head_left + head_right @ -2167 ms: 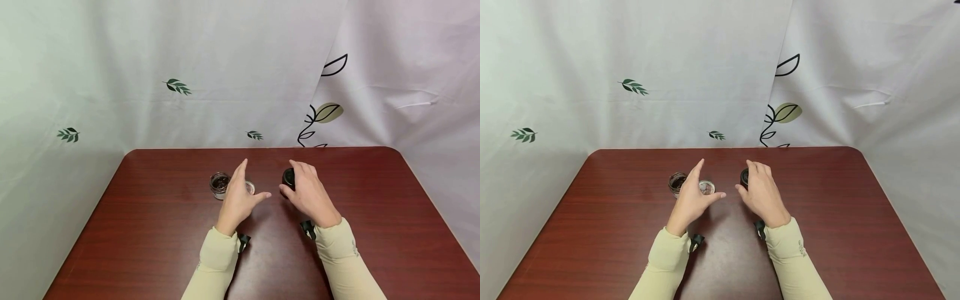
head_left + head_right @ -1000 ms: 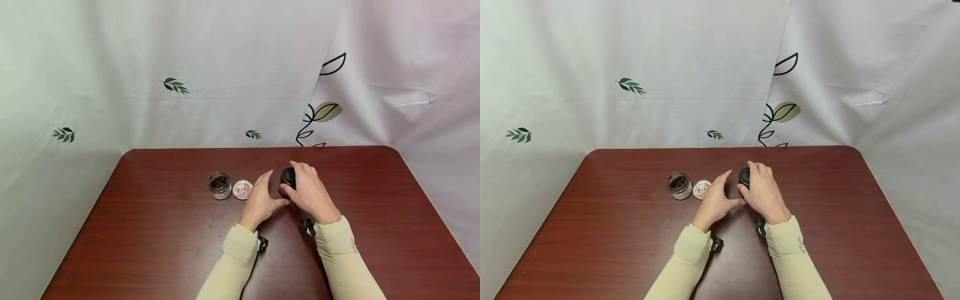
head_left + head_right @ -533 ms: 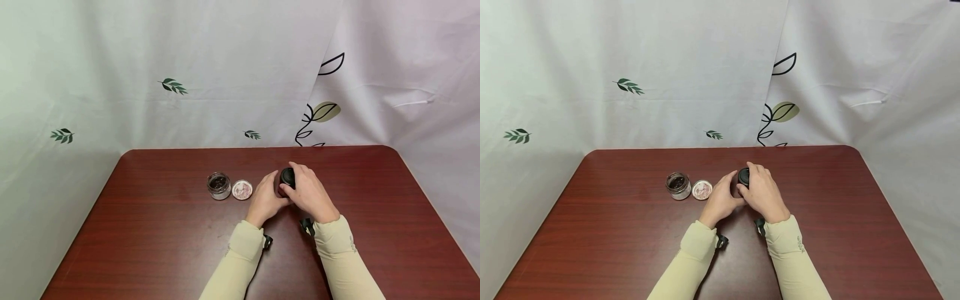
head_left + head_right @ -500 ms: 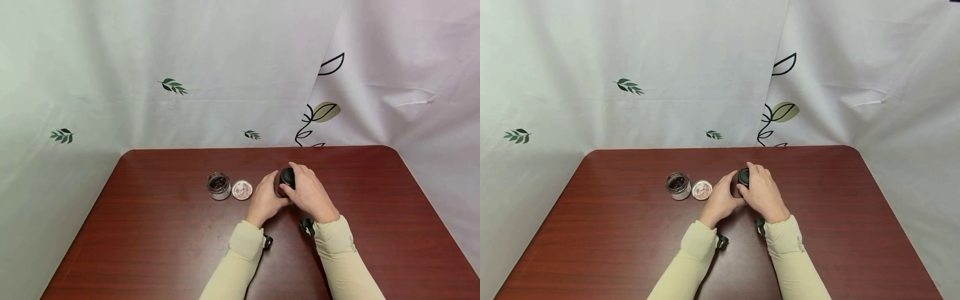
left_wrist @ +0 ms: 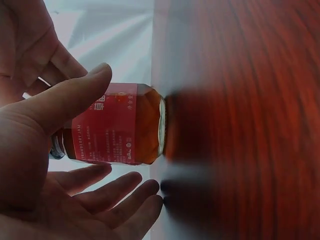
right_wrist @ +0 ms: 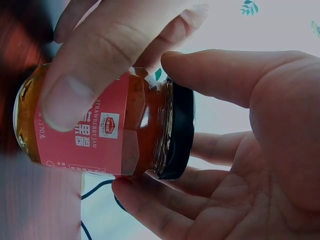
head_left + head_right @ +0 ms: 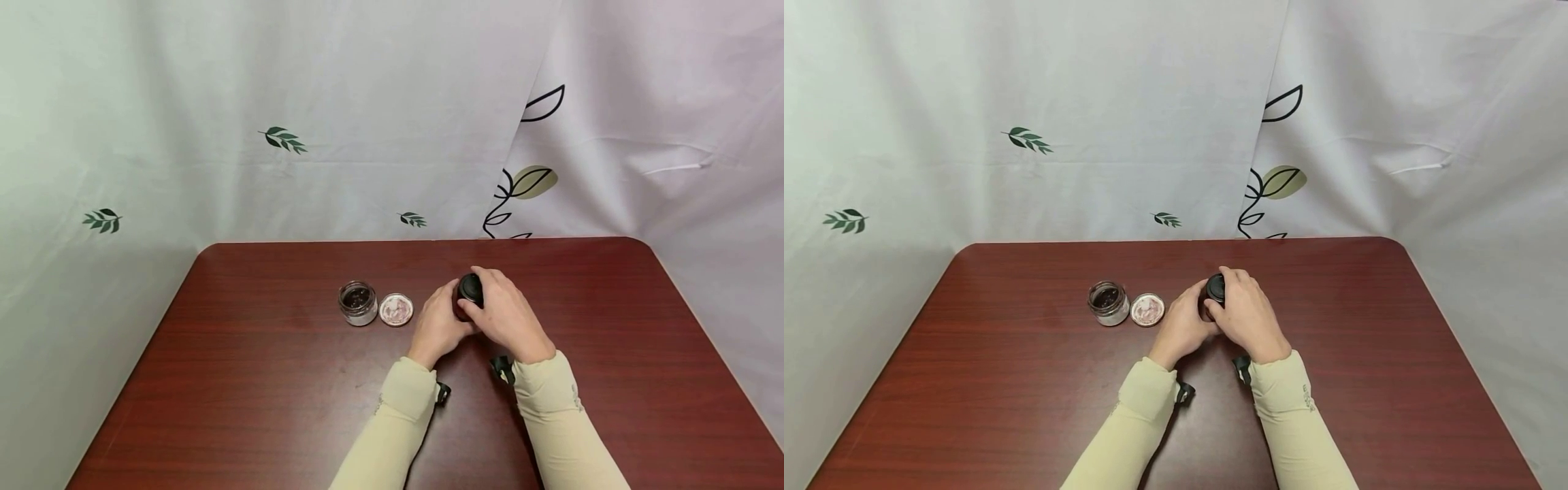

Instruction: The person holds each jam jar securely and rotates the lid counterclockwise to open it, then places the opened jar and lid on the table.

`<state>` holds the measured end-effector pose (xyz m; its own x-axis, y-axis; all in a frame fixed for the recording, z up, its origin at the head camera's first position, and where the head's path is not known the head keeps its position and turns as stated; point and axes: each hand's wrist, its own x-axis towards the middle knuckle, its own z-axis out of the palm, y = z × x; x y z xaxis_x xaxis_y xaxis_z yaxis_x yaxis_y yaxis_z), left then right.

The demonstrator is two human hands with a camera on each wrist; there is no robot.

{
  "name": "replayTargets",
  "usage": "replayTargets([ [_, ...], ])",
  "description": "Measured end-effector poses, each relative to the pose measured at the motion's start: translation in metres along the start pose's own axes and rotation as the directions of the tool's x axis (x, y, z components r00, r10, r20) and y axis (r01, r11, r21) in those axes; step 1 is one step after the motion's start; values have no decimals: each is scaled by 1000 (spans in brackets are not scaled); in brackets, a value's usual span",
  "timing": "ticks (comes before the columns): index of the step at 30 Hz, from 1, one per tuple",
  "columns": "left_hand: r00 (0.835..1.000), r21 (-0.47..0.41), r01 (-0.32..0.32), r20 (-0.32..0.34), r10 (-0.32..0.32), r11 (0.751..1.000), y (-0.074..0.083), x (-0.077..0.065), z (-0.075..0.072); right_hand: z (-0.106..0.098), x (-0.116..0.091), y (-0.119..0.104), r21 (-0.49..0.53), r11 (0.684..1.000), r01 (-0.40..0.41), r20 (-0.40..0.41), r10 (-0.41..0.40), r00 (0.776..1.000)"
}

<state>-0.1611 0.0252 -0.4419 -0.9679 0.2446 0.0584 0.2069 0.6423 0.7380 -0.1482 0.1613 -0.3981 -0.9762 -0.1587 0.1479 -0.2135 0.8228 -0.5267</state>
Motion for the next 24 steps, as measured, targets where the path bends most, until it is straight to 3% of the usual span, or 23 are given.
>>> replayTargets([
  [24, 998, 40, 60, -4, -60, 997, 1, 6, 8, -1, 0, 1, -1, 1000, -4, -11, 4, 1000],
])
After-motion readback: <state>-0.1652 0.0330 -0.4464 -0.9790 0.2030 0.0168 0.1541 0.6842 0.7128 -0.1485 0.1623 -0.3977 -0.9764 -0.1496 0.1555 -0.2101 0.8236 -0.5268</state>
